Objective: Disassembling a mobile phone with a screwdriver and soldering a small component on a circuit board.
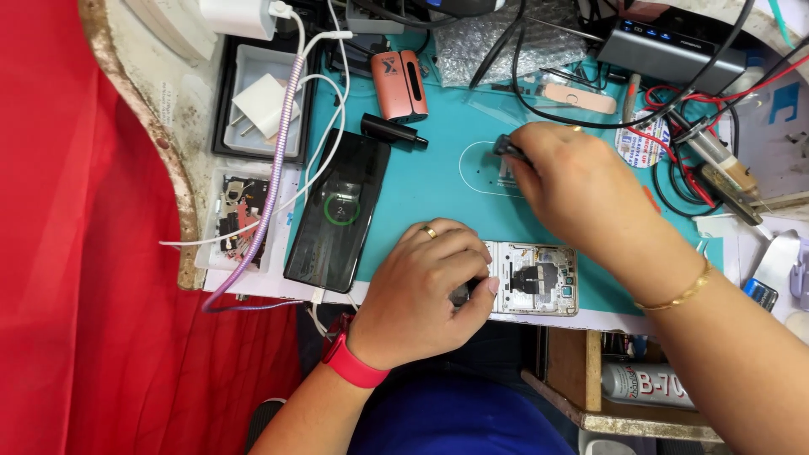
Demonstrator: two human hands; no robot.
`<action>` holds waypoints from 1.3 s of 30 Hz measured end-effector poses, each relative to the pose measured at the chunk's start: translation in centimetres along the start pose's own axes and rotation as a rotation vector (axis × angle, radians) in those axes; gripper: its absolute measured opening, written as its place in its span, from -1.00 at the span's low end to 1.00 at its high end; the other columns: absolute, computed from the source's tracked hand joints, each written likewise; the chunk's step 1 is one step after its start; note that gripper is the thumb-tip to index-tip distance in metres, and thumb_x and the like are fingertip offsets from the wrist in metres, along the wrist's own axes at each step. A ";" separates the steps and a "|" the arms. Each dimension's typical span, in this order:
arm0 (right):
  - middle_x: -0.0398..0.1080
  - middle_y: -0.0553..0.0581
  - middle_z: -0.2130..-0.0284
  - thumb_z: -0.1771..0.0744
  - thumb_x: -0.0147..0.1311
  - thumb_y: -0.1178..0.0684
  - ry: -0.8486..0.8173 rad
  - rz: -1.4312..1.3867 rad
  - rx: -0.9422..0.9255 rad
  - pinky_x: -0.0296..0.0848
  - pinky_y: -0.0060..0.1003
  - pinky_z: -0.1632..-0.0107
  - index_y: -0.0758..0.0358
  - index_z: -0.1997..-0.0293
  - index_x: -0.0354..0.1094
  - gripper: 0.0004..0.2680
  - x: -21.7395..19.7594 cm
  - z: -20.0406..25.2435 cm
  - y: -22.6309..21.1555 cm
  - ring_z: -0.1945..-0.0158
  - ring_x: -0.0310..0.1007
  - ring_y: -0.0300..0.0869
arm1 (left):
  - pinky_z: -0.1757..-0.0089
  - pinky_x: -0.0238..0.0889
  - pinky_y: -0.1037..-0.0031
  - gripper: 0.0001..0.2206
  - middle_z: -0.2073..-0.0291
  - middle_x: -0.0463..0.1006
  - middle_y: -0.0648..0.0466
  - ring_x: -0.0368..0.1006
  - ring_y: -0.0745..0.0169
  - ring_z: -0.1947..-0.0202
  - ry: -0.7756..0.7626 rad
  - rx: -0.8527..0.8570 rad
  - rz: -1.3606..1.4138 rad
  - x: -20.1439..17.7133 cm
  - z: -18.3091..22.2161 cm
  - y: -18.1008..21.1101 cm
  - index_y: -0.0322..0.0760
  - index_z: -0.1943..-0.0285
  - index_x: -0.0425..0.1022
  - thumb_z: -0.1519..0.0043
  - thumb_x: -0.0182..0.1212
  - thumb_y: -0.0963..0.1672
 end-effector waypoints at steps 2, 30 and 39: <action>0.39 0.22 0.31 -0.42 0.02 0.10 0.004 0.093 -0.055 0.35 0.10 0.36 0.28 0.13 0.31 -0.92 0.9 -0.1 -0.4 0.31 0.40 0.21 | 0.20 0.18 0.25 -0.89 0.37 0.50 0.09 0.42 0.01 0.20 0.004 0.001 -0.001 -0.1 0.0 0.0 -0.30 0.41 0.42 -0.18 0.15 -0.18; 0.45 0.37 -0.07 -0.37 -0.14 0.28 0.274 -0.007 0.806 0.31 0.10 -0.10 0.40 -0.34 0.15 -0.66 -9.1 20.2 6.0 -0.08 0.44 0.26 | 0.09 0.30 0.24 -0.88 0.27 0.61 0.13 0.54 0.01 0.02 -0.067 -0.032 -0.050 1.2 0.1 -0.9 -0.25 0.40 0.52 -0.20 0.21 -0.15; 0.37 0.47 -0.09 -0.30 -0.09 0.38 0.305 0.140 0.503 0.31 0.04 -0.32 0.52 -0.08 0.38 -0.75 -5.8 19.1 6.3 -0.18 0.38 0.26 | 0.10 0.30 0.17 -0.85 0.29 0.58 0.05 0.52 -0.09 0.07 -0.065 -0.001 -0.020 0.7 -0.4 -0.2 -0.30 0.40 0.48 -0.25 0.16 -0.17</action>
Point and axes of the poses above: each hand's wrist, its own z-axis away from the middle knuckle, its own x-axis out of the palm, y = z × x, the point moved 7 cm from there along -z, towards the middle knuckle
